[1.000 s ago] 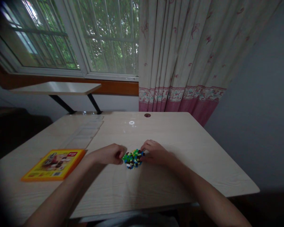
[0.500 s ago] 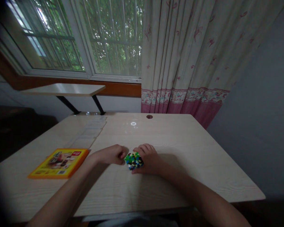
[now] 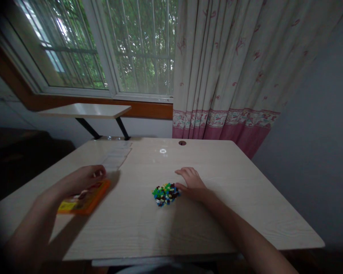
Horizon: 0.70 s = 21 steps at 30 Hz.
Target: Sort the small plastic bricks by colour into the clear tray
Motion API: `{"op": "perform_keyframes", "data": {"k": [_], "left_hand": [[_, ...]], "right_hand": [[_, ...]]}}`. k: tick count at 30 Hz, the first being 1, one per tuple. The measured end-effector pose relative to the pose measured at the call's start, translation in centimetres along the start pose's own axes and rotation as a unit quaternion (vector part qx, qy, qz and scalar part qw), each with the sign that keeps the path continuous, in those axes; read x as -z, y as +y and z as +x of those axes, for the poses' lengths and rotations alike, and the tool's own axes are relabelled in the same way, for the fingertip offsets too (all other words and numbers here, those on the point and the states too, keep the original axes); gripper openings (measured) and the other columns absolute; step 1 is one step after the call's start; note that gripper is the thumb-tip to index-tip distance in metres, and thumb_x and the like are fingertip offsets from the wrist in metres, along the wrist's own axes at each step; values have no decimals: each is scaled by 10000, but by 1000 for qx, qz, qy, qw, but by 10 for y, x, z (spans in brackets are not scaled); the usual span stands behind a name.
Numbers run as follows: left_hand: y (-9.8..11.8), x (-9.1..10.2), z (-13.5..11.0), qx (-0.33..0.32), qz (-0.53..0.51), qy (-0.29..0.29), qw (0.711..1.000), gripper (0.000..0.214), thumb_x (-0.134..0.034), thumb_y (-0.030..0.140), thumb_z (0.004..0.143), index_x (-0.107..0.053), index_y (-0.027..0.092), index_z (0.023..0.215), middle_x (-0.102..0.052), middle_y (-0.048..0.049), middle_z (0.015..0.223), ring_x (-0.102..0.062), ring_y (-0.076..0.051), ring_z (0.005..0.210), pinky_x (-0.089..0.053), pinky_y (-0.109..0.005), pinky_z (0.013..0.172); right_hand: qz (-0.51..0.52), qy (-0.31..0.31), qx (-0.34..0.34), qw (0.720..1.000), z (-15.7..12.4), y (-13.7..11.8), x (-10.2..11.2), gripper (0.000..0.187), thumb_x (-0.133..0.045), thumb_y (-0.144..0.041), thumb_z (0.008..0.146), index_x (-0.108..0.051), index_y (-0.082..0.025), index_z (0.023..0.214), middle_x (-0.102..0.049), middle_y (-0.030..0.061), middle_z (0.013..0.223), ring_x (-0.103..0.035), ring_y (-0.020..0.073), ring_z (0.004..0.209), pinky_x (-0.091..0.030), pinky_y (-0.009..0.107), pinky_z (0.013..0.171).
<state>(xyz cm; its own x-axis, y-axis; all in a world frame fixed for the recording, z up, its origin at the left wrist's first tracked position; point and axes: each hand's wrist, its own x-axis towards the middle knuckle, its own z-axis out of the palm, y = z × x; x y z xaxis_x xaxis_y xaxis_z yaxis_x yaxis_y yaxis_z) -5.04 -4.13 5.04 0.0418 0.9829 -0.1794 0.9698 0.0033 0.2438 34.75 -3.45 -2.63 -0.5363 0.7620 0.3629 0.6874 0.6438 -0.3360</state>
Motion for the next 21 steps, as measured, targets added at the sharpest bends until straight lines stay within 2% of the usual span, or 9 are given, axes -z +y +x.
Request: {"op": "perform_keyframes", "data": {"k": [4,7,10,13,15,18,21], "left_hand": [[-61,-2,-17,124,26,15,992,293,-370,407,796,-532,195,919,-651,13,840,-550,-147,748,-344,-198,644],[-84,-5,-29,180,14,19,983,519,-270,621,778,-512,203,967,-663,0,858,-566,-170,769,-358,-217,652],[-90,-8,-35,218,-5,-14,976,670,-260,746,701,-534,182,938,-675,-31,848,-585,-200,779,-377,-239,656],[-93,-15,-37,191,-40,-56,979,652,-269,763,687,-562,202,846,-686,-2,782,-601,-197,755,-392,-252,660],[-96,-20,-37,190,-55,-52,979,643,-298,752,681,-562,187,841,-691,-24,793,-608,-205,744,-402,-263,652],[-103,-28,-37,229,-70,-36,970,671,-409,737,608,-564,133,854,-687,-88,816,-613,-231,737,-415,-275,633],[-107,-31,-38,240,-94,-32,966,648,-493,703,554,-567,124,838,-685,-77,767,-619,-239,726,-424,-275,620]], "right_hand": [[-13,6,-21,1000,1,7,-2,431,-469,-443,835,-475,-186,1182,-511,102,1117,-408,233,1069,-340,401,920],[-13,18,-29,999,1,11,-3,405,-455,-416,846,-477,-181,1174,-521,100,1105,-420,231,1056,-349,398,911],[-12,25,-36,999,1,13,-2,388,-447,-405,851,-484,-177,1163,-527,100,1096,-429,228,1049,-357,390,903],[-12,28,-40,999,0,14,-2,386,-444,-401,853,-481,-174,1163,-527,98,1103,-428,224,1055,-355,384,907],[-11,28,-41,999,0,15,-1,397,-447,-406,851,-477,-170,1167,-526,98,1109,-427,223,1057,-354,380,912],[-10,28,-41,999,0,15,-2,412,-455,-414,844,-475,-163,1170,-523,100,1116,-425,223,1062,-351,375,918],[-7,31,-44,999,0,14,-2,409,-455,-412,843,-476,-164,1168,-525,99,1116,-427,222,1063,-349,371,922]]}}
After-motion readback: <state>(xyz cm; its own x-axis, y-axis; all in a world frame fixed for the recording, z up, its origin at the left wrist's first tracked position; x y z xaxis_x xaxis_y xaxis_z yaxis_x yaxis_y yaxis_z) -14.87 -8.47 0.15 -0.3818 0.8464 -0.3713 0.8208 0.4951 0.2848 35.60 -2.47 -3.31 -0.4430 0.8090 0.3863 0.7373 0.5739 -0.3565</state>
